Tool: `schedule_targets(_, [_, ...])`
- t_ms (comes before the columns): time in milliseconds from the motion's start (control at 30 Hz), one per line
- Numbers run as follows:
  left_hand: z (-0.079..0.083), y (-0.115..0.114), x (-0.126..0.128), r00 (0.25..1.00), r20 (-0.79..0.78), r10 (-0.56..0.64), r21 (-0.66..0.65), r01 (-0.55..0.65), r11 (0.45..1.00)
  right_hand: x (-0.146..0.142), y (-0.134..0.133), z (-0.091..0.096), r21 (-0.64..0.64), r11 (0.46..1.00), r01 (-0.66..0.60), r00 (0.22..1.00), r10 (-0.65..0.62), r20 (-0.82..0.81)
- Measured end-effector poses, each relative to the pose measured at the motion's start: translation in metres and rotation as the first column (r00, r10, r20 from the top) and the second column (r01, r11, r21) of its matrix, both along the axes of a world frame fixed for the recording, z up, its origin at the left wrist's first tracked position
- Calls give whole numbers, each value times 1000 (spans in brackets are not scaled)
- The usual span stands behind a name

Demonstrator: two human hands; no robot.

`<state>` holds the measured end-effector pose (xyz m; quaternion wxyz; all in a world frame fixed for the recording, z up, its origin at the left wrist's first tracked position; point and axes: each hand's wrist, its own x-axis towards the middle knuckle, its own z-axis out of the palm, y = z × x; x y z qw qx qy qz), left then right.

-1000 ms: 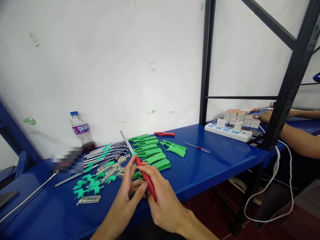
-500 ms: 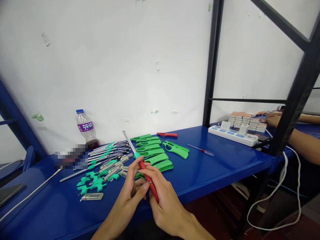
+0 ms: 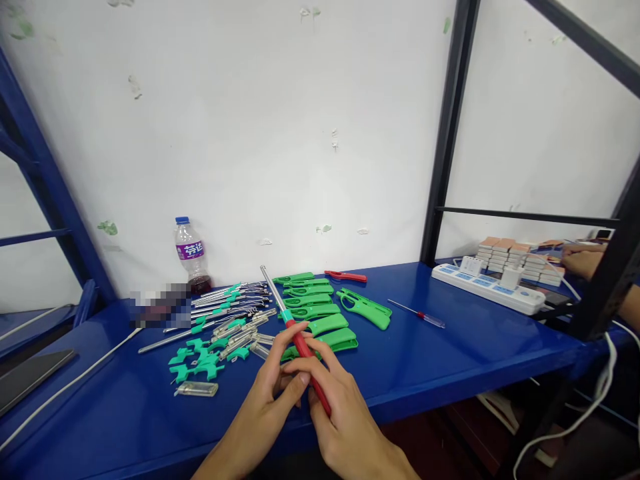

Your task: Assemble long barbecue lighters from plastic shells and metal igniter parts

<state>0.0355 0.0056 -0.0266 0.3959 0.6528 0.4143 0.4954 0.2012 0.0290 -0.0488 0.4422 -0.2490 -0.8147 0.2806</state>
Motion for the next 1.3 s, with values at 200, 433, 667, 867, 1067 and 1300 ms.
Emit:
schedule_targets(200, [3,0,1,1000,-31,-1,35,2,999,-1,0,5,-17,1000,-7,1000,7,-4])
schedule_targets(433, [9,0,3,998,-45,-36,115,41,993,-4,-3,8,-54,998,-17,996,12,-89])
schedule_targets(667, [9,-1,2,997,-60,-45,148,54,987,-4,-3,8,-60,998,-16,992,8,-128])
schedule_targets(867, [6,-6,3,986,-164,-18,134,40,990,-5,-1,3,-34,999,-22,983,16,-181])
schedule_targets(1067, [-5,-9,0,954,-297,-43,65,66,996,-7,2,-4,-87,995,47,959,-69,-274])
schedule_targets(1300, [-8,-6,1,936,-348,-51,82,85,993,-8,6,-5,-82,985,153,948,-170,-270])
